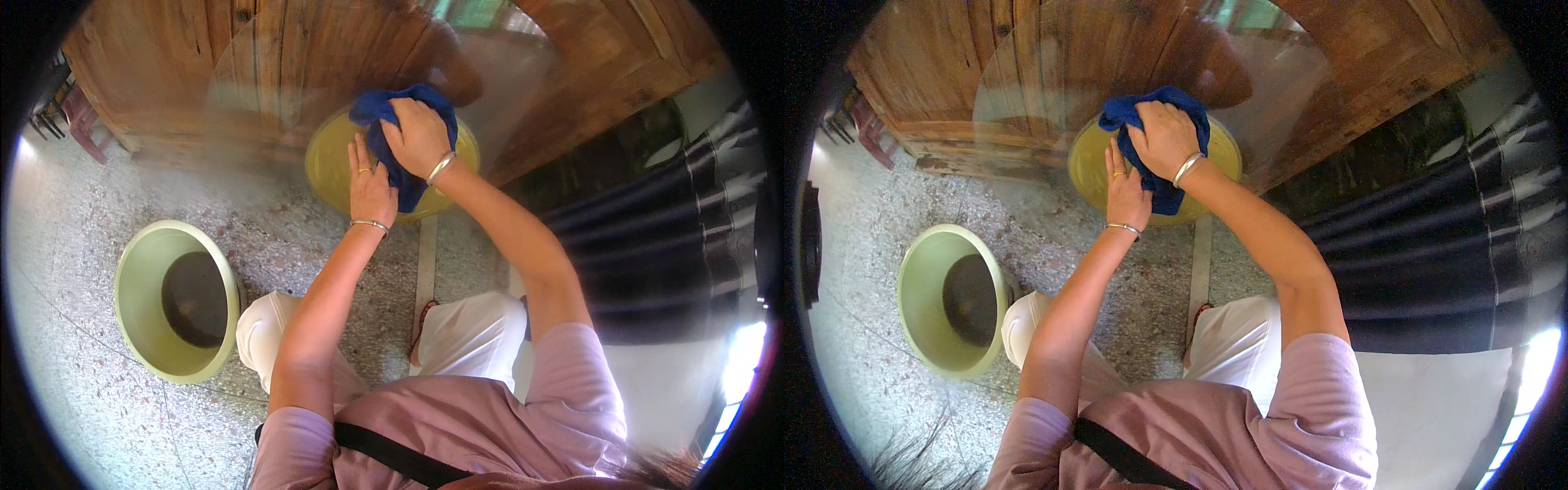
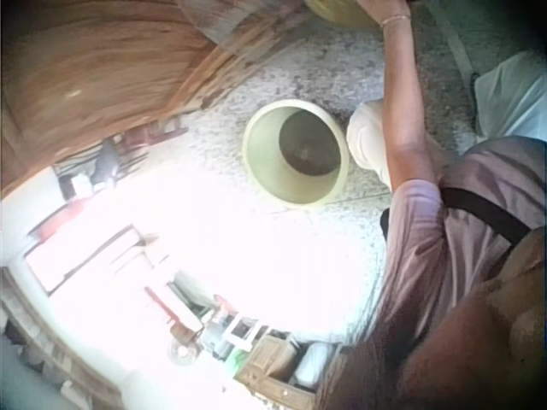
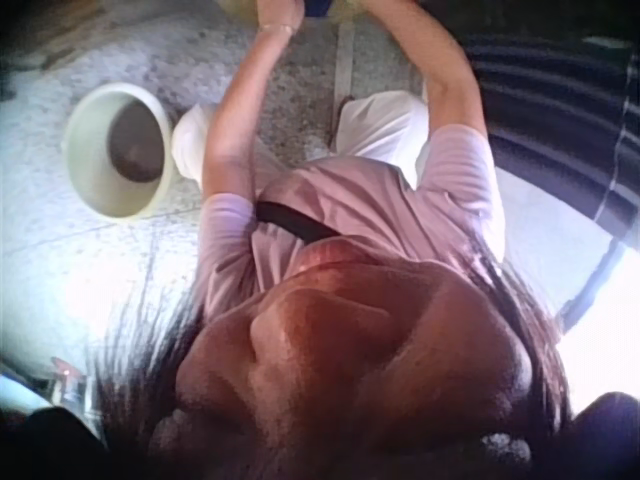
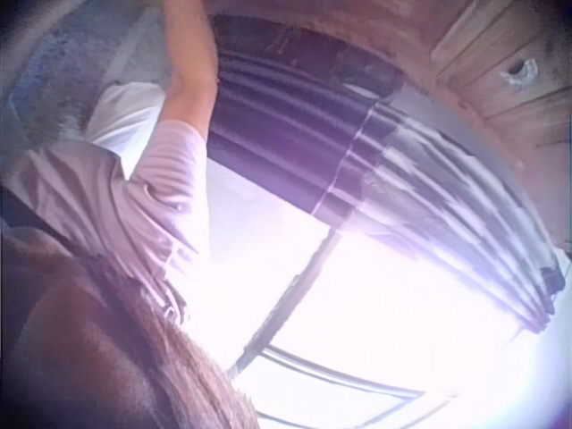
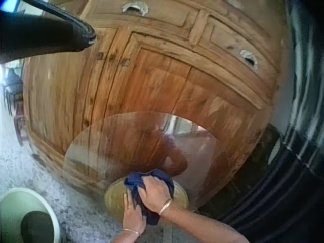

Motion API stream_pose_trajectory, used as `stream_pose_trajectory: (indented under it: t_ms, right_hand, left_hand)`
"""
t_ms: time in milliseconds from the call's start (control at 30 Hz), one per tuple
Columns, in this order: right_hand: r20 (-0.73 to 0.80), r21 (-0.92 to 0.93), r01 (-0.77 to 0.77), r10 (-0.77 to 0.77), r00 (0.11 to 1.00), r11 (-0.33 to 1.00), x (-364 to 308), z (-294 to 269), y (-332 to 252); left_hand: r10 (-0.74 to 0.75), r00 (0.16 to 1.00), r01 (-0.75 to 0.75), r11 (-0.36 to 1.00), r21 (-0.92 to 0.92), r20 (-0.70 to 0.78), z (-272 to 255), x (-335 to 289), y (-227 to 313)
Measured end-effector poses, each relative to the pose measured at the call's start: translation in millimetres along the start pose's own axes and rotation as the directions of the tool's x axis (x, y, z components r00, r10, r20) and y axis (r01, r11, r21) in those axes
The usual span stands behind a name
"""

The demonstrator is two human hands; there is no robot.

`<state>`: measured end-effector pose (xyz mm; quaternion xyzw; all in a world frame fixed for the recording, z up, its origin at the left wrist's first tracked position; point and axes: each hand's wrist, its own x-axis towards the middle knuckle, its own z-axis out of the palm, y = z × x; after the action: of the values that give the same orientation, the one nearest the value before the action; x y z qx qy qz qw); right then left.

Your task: The person wipes the underside of a circular glass table with a blue cloth, repeatedly dipping the cloth into a bucket of water and wringing it out.

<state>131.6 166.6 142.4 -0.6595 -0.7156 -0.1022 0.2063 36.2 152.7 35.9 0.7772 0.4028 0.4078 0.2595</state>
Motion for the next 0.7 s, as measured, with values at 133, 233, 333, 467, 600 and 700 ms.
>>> stream_pose_trajectory:
  t_ms: [133, 233, 333, 467, 600, 700]
  right_hand:
    - [-0.022, 0.407, -0.247, 0.280, 0.960, 0.879, -1, 1, 6]
    - [0.252, 0.667, -0.409, 0.328, 0.911, 0.623, 2, 7, 2]
    - [0.471, 0.610, -0.483, 0.202, 0.859, 0.628, -4, -10, -5]
    - [-0.220, -0.083, 0.267, -0.279, 0.935, 0.960, 9, -52, 5]
    - [-0.321, -0.504, 0.300, -0.498, 0.806, 0.810, 34, -82, 48]
    - [-0.198, -0.535, 0.333, -0.498, 0.844, 0.777, 42, -86, 63]
  left_hand:
    - [-0.208, 0.976, 0.158, 0.883, -0.442, -0.069, 8, -2, -6]
    - [-0.343, 0.939, 0.157, 0.362, -0.919, 0.026, 7, 12, -24]
    - [-0.248, 0.890, 0.316, -0.274, -0.909, 0.384, -35, 24, 6]
    - [-0.177, 0.952, 0.226, -0.148, -0.963, 0.250, -59, 50, 10]
    - [-0.483, 0.875, 0.047, 0.041, -0.998, 0.022, -93, 70, 16]
    - [-0.394, 0.819, -0.070, 0.652, -0.755, -0.417, -117, 108, 42]
